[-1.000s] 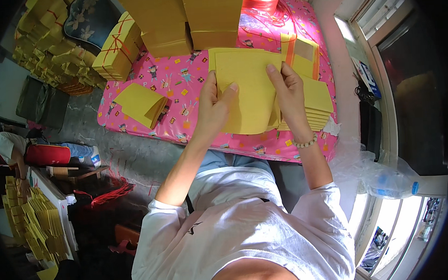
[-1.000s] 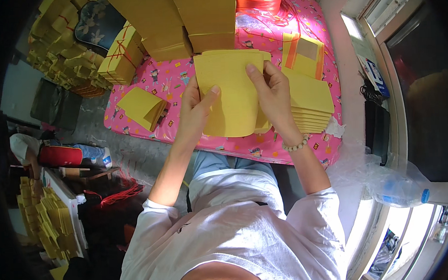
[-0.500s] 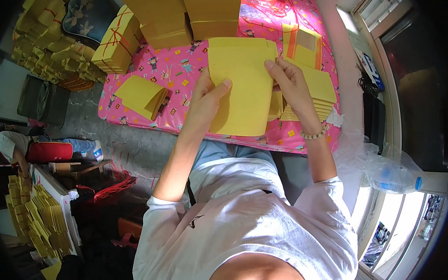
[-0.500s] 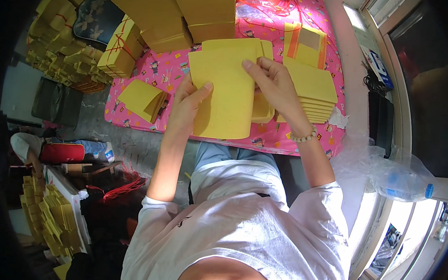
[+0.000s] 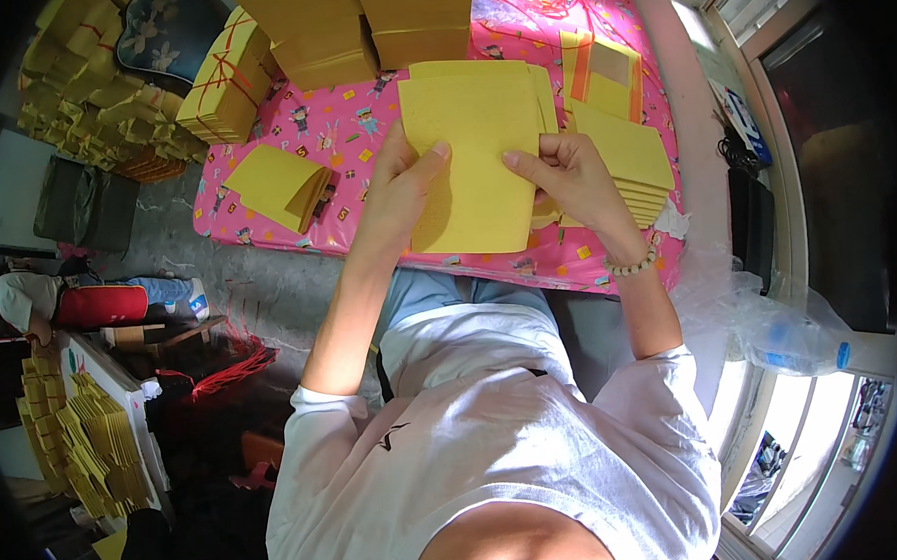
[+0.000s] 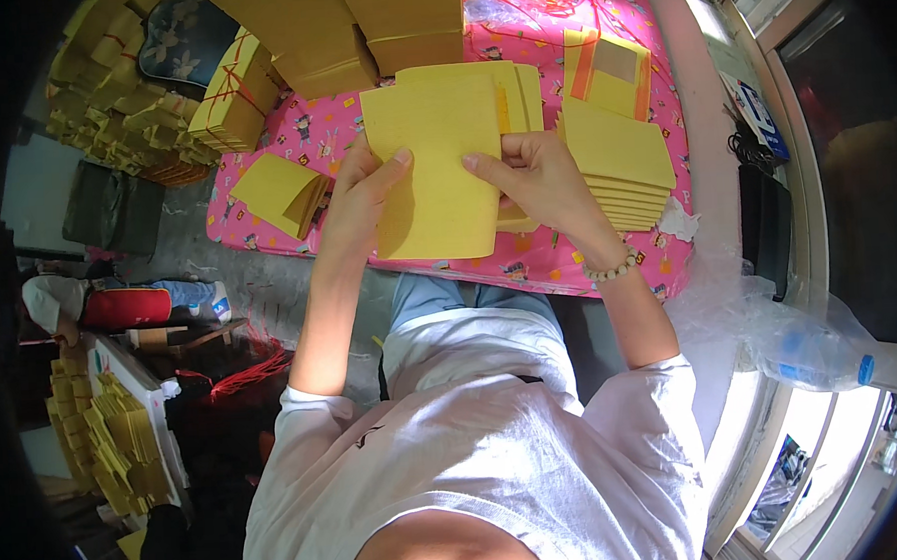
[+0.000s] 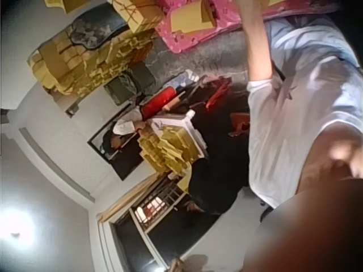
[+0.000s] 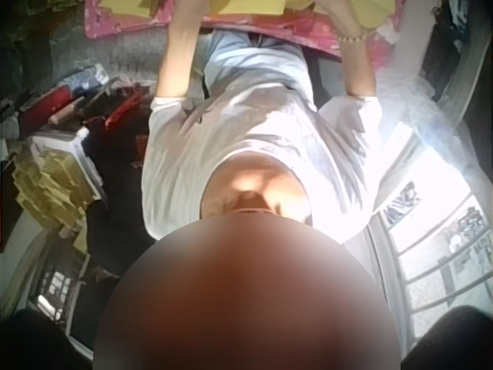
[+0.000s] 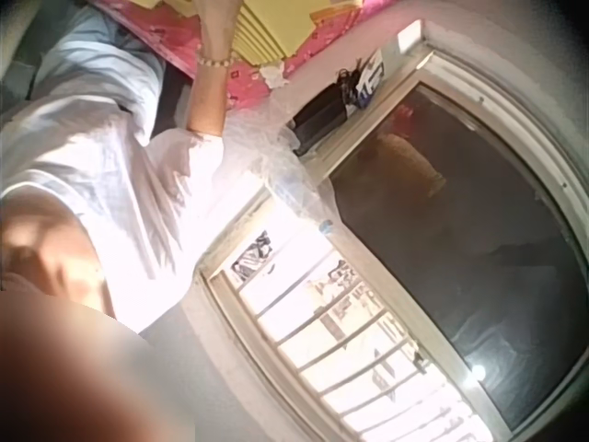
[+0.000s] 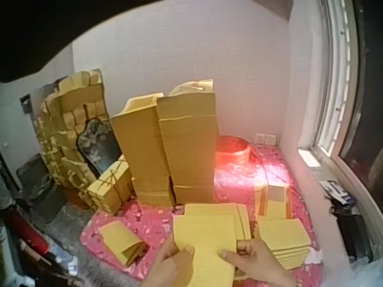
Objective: The recorder is manually sorting and stacking yellow paper sheets from one stack to another.
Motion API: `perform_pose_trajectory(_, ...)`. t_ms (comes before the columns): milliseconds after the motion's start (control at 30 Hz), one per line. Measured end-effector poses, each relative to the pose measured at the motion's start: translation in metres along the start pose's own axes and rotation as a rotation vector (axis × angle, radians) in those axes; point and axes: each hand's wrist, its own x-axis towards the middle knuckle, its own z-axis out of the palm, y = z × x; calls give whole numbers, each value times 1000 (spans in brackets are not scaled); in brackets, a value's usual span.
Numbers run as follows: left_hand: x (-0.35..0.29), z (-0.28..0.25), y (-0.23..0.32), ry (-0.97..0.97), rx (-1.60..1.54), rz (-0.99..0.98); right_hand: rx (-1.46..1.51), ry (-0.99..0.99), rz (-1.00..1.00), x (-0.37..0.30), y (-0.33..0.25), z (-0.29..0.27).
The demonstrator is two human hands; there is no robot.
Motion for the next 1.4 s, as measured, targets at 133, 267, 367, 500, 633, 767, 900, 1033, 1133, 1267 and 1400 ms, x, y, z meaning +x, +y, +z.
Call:
perform_pose_trajectory(133, 3, -2, 1, 35, -15, -4, -11, -8, 49, 0, -7, 1)
perform_pose_trajectory(267, 5, 1, 7, 43, -3, -1, -17, -48, 153, -3, -4, 2)
perform_pose_trajectory(367, 7, 2, 8, 64, 4, -20, 25, -36, 3, 2, 5, 2)
perform_pose_trajectory(500, 13, -3, 4, 88, -39, -25, 17, -39, 135, -5, -8, 5)
perform_pose_trajectory(633, 18, -5, 4, 68, -14, -27, 0, -22, 58, -6, 2, 2)
perform_pose_trajectory(767, 22, -4, 2, 106, -21, -98, 3, 29, 82, -5, 10, 1)
perform_pose_trajectory(900, 18, -5, 3, 105, -58, -54, 36, -1, 123, -12, -1, 7)
perform_pose_trajectory(1033, 19, -5, -1, 75, -71, -6, 29, 35, 90, -15, 8, 10)
perform_pose_trajectory(1133, 18, -5, -6, 120, -55, 48, 50, 57, 115, -15, 2, 13)
perform_pose_trajectory(1267, 11, 1, 2, 216, -21, 111, 52, 30, 174, -15, 6, 7)
perform_pose_trajectory(1400, 2, -1, -2, 231, -23, 215, -41, 2, 99, -7, 3, 3)
